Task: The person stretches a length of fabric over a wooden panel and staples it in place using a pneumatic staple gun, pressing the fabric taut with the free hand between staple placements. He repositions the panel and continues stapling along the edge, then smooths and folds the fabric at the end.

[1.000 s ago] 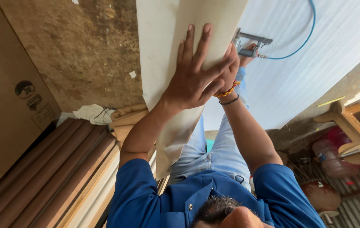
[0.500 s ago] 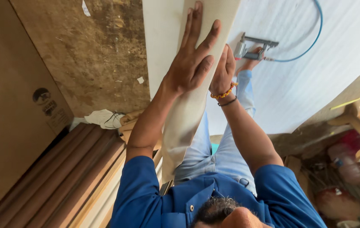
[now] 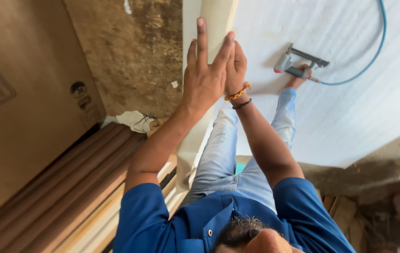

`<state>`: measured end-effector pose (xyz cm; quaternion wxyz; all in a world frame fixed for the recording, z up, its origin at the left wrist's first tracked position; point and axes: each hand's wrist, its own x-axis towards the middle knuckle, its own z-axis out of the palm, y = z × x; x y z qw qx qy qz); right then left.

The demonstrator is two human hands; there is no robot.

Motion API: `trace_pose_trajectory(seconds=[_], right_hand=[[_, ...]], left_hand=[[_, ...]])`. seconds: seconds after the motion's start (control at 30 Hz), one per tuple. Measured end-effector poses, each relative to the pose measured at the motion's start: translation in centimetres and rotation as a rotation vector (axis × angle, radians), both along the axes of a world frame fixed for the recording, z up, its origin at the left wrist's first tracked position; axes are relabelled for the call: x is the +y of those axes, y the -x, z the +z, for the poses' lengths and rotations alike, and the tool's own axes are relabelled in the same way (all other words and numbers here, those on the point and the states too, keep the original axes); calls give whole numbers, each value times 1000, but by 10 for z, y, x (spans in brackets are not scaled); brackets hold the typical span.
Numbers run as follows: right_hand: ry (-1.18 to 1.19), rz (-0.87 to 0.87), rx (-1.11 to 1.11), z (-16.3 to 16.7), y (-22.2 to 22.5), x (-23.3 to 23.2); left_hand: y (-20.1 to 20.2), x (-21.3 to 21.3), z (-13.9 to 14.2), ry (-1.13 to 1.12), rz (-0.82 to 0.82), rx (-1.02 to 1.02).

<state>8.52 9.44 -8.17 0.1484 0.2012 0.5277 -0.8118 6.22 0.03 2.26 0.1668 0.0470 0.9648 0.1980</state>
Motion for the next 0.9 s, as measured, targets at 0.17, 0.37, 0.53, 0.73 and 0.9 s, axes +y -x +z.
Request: trace_pose_trajectory(seconds=[0.17, 0.37, 0.53, 0.73, 0.9], right_hand=[[38, 149, -38, -14, 14, -2], [-74, 424, -16, -84, -2, 76], [-1375, 967, 675, -182, -31, 221], [-1478, 1289, 119, -237, -48, 273], [-1453, 1502, 340, -256, -55, 276]], left_hand=[[7, 5, -12, 129, 0, 108], [11, 17, -8, 243, -18, 19], [14, 36, -8, 223, -27, 42], [7, 40, -7, 313, -88, 45], [-1, 41, -2, 329, -18, -83]])
